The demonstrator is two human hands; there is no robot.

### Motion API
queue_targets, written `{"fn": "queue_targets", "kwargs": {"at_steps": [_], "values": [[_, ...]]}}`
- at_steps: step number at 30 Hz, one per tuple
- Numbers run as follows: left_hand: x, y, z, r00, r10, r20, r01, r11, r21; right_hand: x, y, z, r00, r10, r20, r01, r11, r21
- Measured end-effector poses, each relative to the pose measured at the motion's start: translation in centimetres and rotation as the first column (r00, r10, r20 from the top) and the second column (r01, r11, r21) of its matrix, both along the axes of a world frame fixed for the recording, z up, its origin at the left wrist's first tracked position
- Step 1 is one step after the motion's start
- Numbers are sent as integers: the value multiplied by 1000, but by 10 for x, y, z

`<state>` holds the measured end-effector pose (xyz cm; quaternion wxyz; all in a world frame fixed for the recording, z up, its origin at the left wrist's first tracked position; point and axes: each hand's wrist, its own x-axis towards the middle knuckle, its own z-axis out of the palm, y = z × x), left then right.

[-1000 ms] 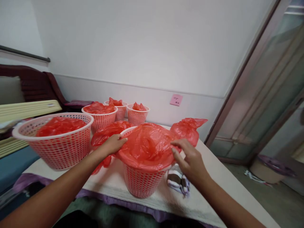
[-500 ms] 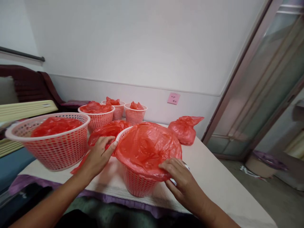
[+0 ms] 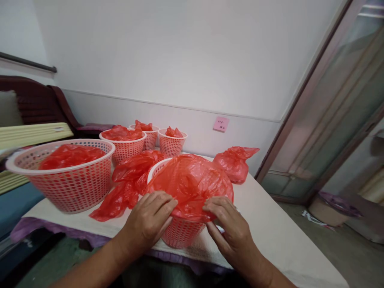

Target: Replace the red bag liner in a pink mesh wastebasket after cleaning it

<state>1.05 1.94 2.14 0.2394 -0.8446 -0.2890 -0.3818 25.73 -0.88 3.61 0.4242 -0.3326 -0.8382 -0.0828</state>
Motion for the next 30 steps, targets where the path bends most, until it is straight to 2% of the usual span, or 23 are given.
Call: {"fn": "queue_targets", "kwargs": {"at_steps": [9,18,24,30], "values": [[-11,0,-10,990,-118,80,122,991,-49,2,-13,-1,995,-24,96,15,996,91],[-13,-3,-18,969,-173,174,189,979,-79,-6,-18,-13,986,-76,147,60,992,112],[-28,-5,-29,978,-103,179,120,989,-85,-4,-21,-14,977,-111,184,103,993,49],[-31,-4,-34,986,1,165,18,993,-118,-2,-23,-21,977,-120,176,113,992,48]]}}
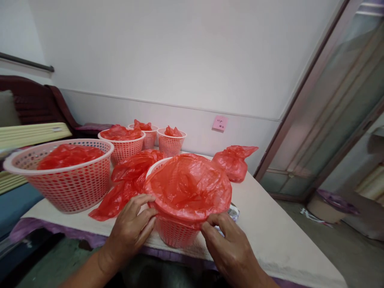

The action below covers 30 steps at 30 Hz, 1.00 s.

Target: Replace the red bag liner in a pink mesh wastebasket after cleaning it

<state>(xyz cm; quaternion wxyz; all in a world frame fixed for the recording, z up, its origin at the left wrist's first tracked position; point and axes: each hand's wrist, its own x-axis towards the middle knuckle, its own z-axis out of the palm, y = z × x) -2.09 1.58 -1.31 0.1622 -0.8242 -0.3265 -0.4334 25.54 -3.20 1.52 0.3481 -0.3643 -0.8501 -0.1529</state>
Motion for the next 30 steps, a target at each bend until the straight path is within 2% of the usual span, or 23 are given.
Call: {"fn": "queue_targets", "kwargs": {"at_steps": [3,5,7,9,10,12,14,15,17,19,22,24,27,30], "values": [[-2,-1,-4,999,33,19,-31,997,-68,0,-1,-4,1000,-19,-25,17,997,-71],[-4,-2,-7,997,25,74,-14,990,-141,3,0,-7,995,-21,-98,1,979,-205],[-7,-1,-8,982,25,185,21,969,-246,7,3,-11,970,-42,-240,-48,932,-358],[-10,4,-7,926,84,368,65,924,-376,14,7,-16,897,-128,-424,-120,850,-512],[-10,6,-4,872,143,469,102,883,-458,17,9,-18,831,-202,-518,-170,794,-583],[-10,12,2,711,294,639,239,753,-613,23,12,-22,650,-375,-661,-306,667,-679],[-8,16,8,540,421,729,455,582,-674,27,14,-22,448,-523,-725,-444,574,-688],[-6,17,11,475,460,750,566,493,-661,28,14,-21,364,-566,-739,-500,551,-668],[-3,18,15,393,494,776,721,358,-593,29,14,-17,232,-605,-761,-578,544,-608],[-1,18,17,372,508,777,776,288,-561,28,17,-14,150,-609,-779,-607,565,-559],[3,19,20,353,522,777,785,287,-550,25,24,-11,142,-599,-788,-588,589,-554],[7,17,23,332,531,780,802,276,-530,24,29,-10,161,-596,-787,-591,580,-561],[17,8,26,303,540,785,842,234,-486,27,33,-6,147,-603,-784,-610,568,-552],[31,-7,23,250,529,811,874,237,-424,36,36,1,142,-630,-763,-635,533,-558]]}}
